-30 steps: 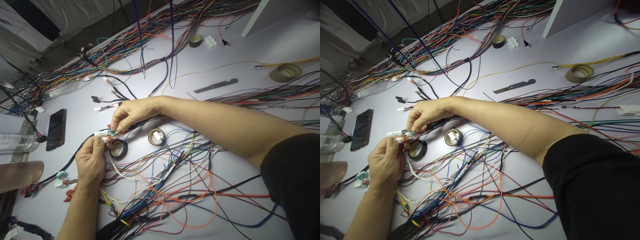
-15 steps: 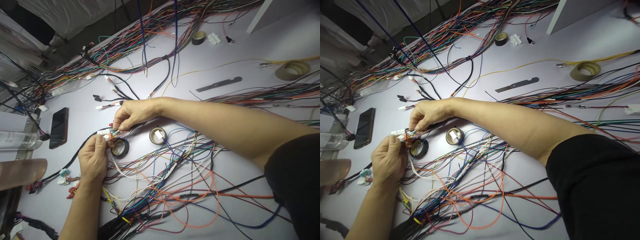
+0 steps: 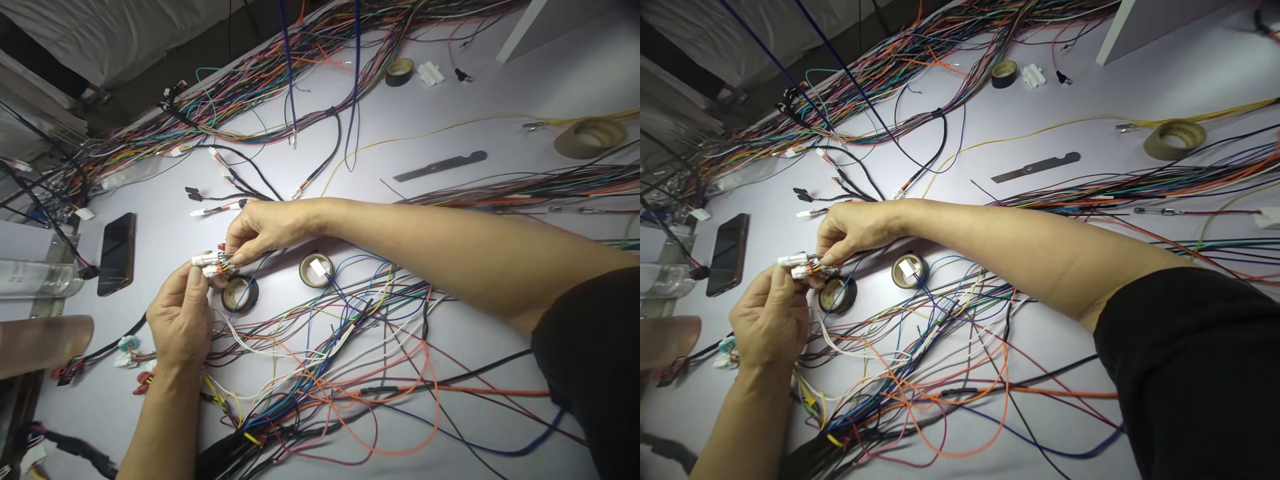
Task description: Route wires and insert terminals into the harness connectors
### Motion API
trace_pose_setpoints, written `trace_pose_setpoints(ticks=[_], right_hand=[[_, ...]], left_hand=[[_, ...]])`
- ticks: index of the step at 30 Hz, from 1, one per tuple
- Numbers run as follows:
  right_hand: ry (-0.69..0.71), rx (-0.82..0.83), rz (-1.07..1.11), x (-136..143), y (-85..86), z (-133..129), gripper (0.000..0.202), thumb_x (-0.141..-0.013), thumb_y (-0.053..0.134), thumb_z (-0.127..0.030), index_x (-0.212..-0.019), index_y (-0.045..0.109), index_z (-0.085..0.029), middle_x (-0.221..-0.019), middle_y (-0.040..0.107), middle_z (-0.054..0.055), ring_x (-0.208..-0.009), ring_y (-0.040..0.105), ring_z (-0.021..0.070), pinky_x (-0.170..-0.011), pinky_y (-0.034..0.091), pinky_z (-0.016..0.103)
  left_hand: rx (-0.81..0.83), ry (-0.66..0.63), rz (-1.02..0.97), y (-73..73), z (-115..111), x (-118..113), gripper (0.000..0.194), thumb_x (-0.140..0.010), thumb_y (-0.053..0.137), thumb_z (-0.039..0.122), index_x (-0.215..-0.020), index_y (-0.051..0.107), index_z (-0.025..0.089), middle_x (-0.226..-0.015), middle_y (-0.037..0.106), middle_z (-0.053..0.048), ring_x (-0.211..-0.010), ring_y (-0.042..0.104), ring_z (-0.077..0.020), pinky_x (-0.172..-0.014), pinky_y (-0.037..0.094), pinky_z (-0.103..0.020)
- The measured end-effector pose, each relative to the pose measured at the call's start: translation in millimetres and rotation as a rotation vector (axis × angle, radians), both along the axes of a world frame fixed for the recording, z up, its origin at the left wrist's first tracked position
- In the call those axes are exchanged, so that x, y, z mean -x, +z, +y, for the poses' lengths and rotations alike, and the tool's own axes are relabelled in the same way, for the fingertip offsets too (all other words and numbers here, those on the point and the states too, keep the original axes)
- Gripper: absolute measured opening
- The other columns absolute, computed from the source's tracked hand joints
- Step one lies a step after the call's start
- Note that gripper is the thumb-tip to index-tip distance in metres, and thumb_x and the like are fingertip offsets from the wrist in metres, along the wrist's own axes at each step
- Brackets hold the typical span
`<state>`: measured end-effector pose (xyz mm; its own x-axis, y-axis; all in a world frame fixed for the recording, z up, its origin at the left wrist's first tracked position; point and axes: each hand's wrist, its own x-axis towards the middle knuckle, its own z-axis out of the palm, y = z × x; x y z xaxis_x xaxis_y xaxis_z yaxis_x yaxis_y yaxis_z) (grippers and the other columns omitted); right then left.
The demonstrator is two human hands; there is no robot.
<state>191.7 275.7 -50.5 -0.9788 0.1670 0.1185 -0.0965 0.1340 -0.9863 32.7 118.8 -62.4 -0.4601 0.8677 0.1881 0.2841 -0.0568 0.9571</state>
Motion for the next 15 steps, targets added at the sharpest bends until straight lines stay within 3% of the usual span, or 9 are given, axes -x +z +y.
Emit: trace_pose_setpoints(ticks=[4,15], right_hand=[[-0.019,0.003,-0.020,-1,1.9,-1,0.005,-0.085,0.064,-0.009,-0.085,0.067,-0.005,-0.072,0.063,0.001,-0.065,0.052,0.0060,-0.065,0.040,0.018],[-0.005,0.047,-0.017,1,-2.8,3,0.005,-0.085,0.064,-0.009,-0.084,0.069,-0.007,-0.074,0.064,0.001,-0.068,0.053,0.0060,-0.067,0.041,0.017]], left_hand=[[0.005,0.014,-0.037,-0.1,-2,2,0.026,-0.073,0.076,0.031,-0.096,0.072,0.019,-0.092,0.069,-0.005,-0.081,0.062,-0.0154,-0.083,0.049,-0.030],[0.188,0.028,0.078,-3.7,-6,13,0.024,-0.077,0.070,0.040,-0.082,0.067,0.017,-0.068,0.059,-0.002,-0.062,0.052,-0.0125,-0.066,0.044,-0.027]])
